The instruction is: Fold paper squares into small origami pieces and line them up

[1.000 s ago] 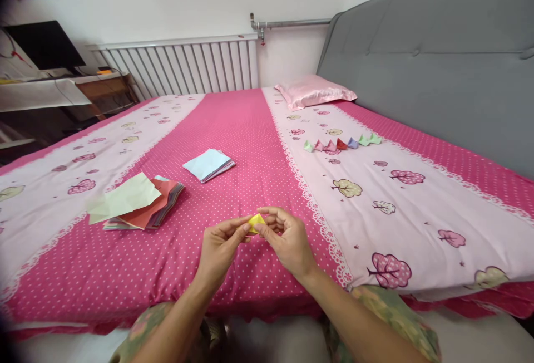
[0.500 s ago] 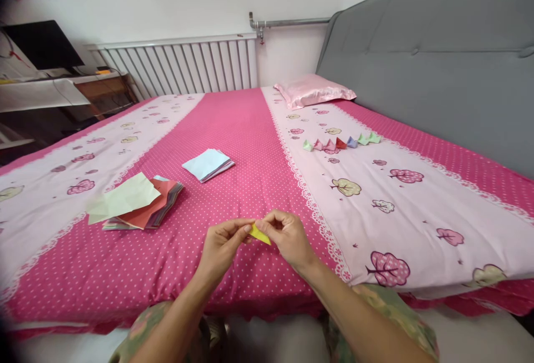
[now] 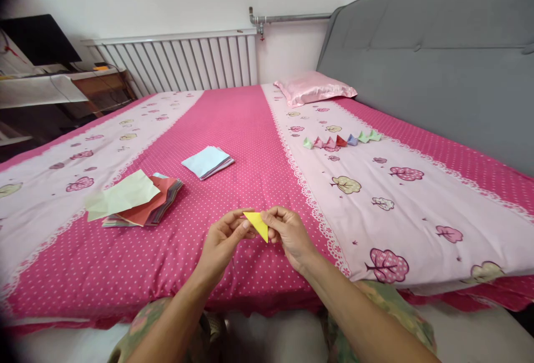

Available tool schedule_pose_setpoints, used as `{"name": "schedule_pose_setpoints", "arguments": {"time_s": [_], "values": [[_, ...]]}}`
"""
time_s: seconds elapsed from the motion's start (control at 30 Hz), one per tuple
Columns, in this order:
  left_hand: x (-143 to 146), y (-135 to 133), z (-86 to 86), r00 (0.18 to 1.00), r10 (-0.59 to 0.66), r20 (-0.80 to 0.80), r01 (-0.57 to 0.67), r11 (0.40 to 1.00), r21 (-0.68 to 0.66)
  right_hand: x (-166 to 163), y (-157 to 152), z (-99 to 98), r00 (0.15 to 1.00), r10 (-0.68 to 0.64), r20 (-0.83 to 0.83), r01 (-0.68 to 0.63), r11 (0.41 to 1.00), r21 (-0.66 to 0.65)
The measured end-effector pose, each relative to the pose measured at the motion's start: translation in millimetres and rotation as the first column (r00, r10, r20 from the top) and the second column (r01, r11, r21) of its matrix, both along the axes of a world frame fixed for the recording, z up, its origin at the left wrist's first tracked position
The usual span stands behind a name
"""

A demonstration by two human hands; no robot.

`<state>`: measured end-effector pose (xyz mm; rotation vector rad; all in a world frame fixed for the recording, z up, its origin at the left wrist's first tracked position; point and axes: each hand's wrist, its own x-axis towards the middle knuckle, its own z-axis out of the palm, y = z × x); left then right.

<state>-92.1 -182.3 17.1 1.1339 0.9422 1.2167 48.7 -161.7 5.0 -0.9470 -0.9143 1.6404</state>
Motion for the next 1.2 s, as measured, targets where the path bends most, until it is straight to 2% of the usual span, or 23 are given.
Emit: {"name": "schedule_pose_setpoints", "arguments": {"time_s": [0.13, 0.57, 0.73, 0.83, 1.03, 1.13, 1.2], "values": [[-0.4, 0.5, -0.4, 1.0, -0.013, 0.014, 0.013, 1.0, -0.005, 0.3, 0.1, 0.6, 0.997, 0.049, -0.054, -0.052, 0.997, -0.057], [-1.4, 0.5, 2.4, 0.997, -0.047, 0.064, 0.047, 0.999, 0.0, 1.1, 1.2, -0.2, 0.992, 0.103, -0.078, -0.109, 0.992, -0.071], [0.7, 1.2, -8.8, 0.991, 0.029, -0.133, -0.015, 0.994, 0.104, -1.3, -1.0, 0.1, 0.989, 0.141, -0.047, -0.144, 0.988, -0.055], [2.6, 0.8, -14.8, 0.975, 0.043, -0.219, -0.019, 0.994, 0.11, -2.3, -2.8, -0.7, 0.987, 0.158, -0.003, -0.158, 0.987, -0.02], [4.6, -0.5, -13.9, 0.942, -0.046, -0.332, 0.09, 0.989, 0.119, -3.3, -4.2, -2.2, 0.969, 0.193, 0.157, -0.216, 0.965, 0.146], [1.6, -0.7, -15.2, 0.907, 0.045, -0.418, 0.03, 0.985, 0.171, -4.7, -5.3, -4.0, 0.951, 0.207, 0.231, -0.259, 0.94, 0.222], [-1.0, -1.6, -16.4, 0.842, 0.123, -0.526, -0.011, 0.978, 0.211, -5.5, -5.8, -5.9, 0.931, 0.17, 0.322, -0.268, 0.919, 0.288]]}}
